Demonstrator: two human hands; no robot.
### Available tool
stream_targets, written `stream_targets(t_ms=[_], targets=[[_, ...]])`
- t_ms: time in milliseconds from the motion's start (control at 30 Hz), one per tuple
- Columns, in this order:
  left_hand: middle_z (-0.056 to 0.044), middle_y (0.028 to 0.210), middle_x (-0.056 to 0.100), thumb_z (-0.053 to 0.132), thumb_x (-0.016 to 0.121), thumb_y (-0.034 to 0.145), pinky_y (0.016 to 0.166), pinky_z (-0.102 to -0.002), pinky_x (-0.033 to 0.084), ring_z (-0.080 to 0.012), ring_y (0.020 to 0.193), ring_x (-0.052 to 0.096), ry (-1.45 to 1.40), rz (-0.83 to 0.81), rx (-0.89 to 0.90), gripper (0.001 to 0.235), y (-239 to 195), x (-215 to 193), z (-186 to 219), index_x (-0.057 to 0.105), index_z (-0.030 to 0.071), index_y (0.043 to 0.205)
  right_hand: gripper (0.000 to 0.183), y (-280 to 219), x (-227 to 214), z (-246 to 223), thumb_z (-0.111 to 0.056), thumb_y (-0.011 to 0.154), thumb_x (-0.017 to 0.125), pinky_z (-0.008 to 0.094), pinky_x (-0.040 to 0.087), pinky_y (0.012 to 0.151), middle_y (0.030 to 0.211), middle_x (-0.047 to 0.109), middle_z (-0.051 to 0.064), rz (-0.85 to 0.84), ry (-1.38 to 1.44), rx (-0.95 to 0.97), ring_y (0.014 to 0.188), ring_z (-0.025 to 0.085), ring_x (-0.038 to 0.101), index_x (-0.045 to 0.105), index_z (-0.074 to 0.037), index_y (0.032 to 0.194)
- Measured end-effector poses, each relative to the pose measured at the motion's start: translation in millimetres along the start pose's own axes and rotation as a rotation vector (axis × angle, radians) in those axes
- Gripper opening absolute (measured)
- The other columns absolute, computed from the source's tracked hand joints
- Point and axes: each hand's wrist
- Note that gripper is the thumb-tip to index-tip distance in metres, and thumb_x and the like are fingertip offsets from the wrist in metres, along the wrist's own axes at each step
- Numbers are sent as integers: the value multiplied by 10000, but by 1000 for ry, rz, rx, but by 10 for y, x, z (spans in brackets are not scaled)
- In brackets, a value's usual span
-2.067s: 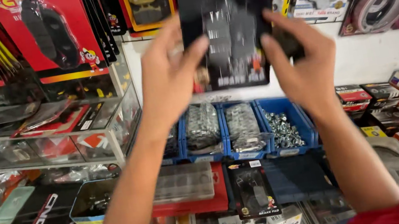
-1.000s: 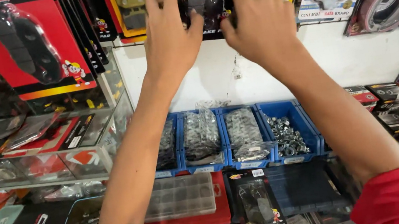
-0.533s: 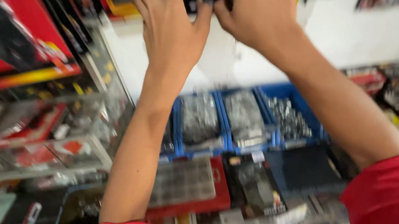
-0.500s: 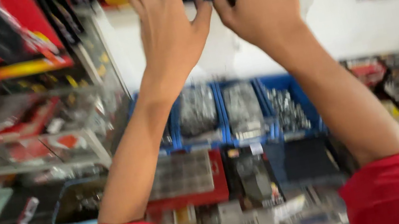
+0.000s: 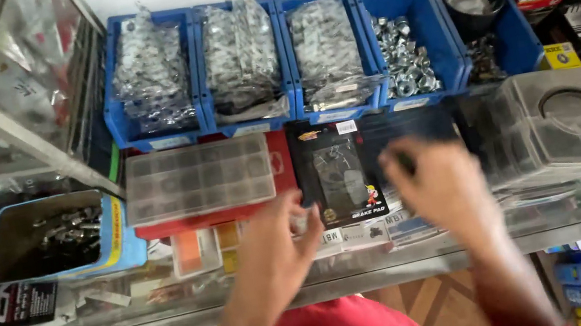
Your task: The person repeatedly picks up packaged brake pads from a glass counter, turns them over to inspect both sides, and hangs them on a wall display rack. The person handles several different packages one at a time and returns them to the rack in sequence.
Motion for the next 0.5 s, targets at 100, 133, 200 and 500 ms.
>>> stream_targets(t_ms=[100, 133, 200, 500], targets=[[-156, 915, 775, 326, 689, 876, 493, -418, 559, -287, 596, 727, -60, -92, -191, 591, -83, 391, -159, 525, 28, 1360, 547, -200, 164, -198, -544, 940, 593, 395, 598, 581, 577, 744, 78, -247, 80, 270, 559, 263, 753, 672, -82, 1223], [-156, 915, 775, 326, 689, 876, 493, -418, 559, -287, 596, 727, -60, -93, -193, 591, -61, 469, -217, 525, 28, 1360, 547, -243, 247, -158, -544, 940, 593, 395, 598, 581, 577, 744, 78, -249, 80, 270, 559, 263, 753, 672, -82, 1223], [-111, 833, 774, 212, 708, 899, 526, -290, 578, -167, 630, 731, -373, -38, -180, 619, -38, 624, -336, 475, -28, 1419, 431, -350, 419, -80, -370, 855, 758, 381, 456, 468, 593, 692, 77, -58, 330, 247, 437, 248, 594, 681, -77, 1162], [-132, 874, 827, 223, 746, 878, 508, -257, 496, -139, 637, 710, -730, -87, -335, 594, -179, 742, -506, 513, 71, 1403, 476, -600, 463, 355, 78, 820, 772, 334, 576, 617, 957, 807, 163, -259, 1130, 401, 723, 206, 654, 743, 3, 1289]])
Point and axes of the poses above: each hand's wrist, its own y-axis towards the middle knuckle, its own x-axis out of the palm, z = x × y
